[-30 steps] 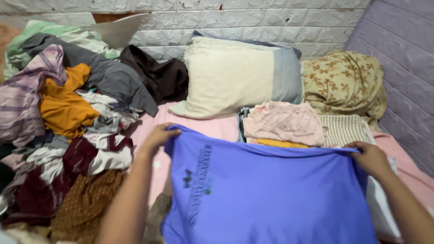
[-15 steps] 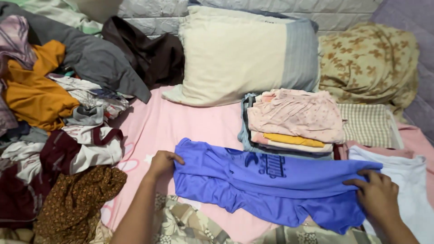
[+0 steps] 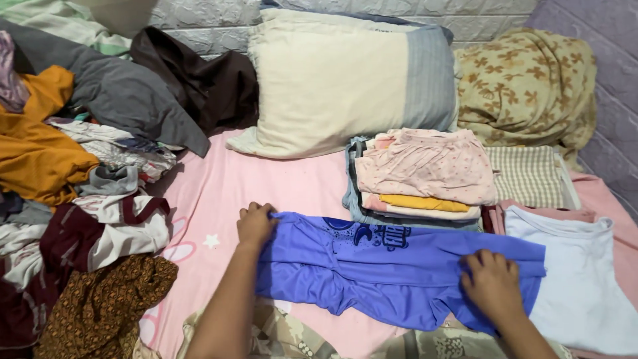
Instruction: Folding various items of clothing on a bed.
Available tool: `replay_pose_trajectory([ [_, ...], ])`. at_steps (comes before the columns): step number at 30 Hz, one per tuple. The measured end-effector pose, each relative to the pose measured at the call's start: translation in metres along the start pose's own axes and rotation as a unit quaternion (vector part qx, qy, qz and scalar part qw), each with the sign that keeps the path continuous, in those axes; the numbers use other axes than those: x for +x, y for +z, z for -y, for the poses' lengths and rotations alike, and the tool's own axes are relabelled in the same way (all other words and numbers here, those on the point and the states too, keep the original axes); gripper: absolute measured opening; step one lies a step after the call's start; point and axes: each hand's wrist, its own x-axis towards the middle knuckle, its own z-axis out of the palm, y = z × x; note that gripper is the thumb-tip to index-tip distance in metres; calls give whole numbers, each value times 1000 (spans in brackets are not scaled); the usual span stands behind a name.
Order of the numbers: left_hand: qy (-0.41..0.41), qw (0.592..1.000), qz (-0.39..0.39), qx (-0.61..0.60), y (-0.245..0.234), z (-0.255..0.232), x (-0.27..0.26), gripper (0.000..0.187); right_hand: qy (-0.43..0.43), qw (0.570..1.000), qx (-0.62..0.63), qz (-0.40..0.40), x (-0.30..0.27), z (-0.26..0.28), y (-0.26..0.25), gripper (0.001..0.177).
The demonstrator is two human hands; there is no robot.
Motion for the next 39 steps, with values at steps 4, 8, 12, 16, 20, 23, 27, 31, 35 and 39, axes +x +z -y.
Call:
replay_pose_trajectory([
  [4,49,998,35,-24,62,85,51,33,38,999,25,-11,11,-18,19,39],
  [8,7,969,130,-210,48,134,55,39,35,999,22,7,25,-18,25,39],
  [12,-126,871,140,-454,9,128,49,43,-62,993,84,-56,45,-17,54,46],
  [16,-19,935,-45,-350,-1,77,26,35,-45,996,64,-35,50,-8,49,51],
  [20,80,994,-52,52,-34,1,-61,30,-5,999,39,33,30,17,-16,43],
  [23,53,981,181,37,-26,1,-112,35,15,981,42,187,-1,8,-10,52],
  [27,108,980,161,-47,-7,35,-132,47,-58,981,99,159,-24,-16,24,59],
  [31,116,942,224,-222,-41,70,-143,43,-77,973,172,130,-30,-36,6,40],
  [35,136,929,302,-164,-62,124,-147,18,-75,991,70,91,-46,-48,-38,36],
  [39,229,913,330,-73,-59,143,-157,18,-36,986,20,163,-71,-46,-42,35],
])
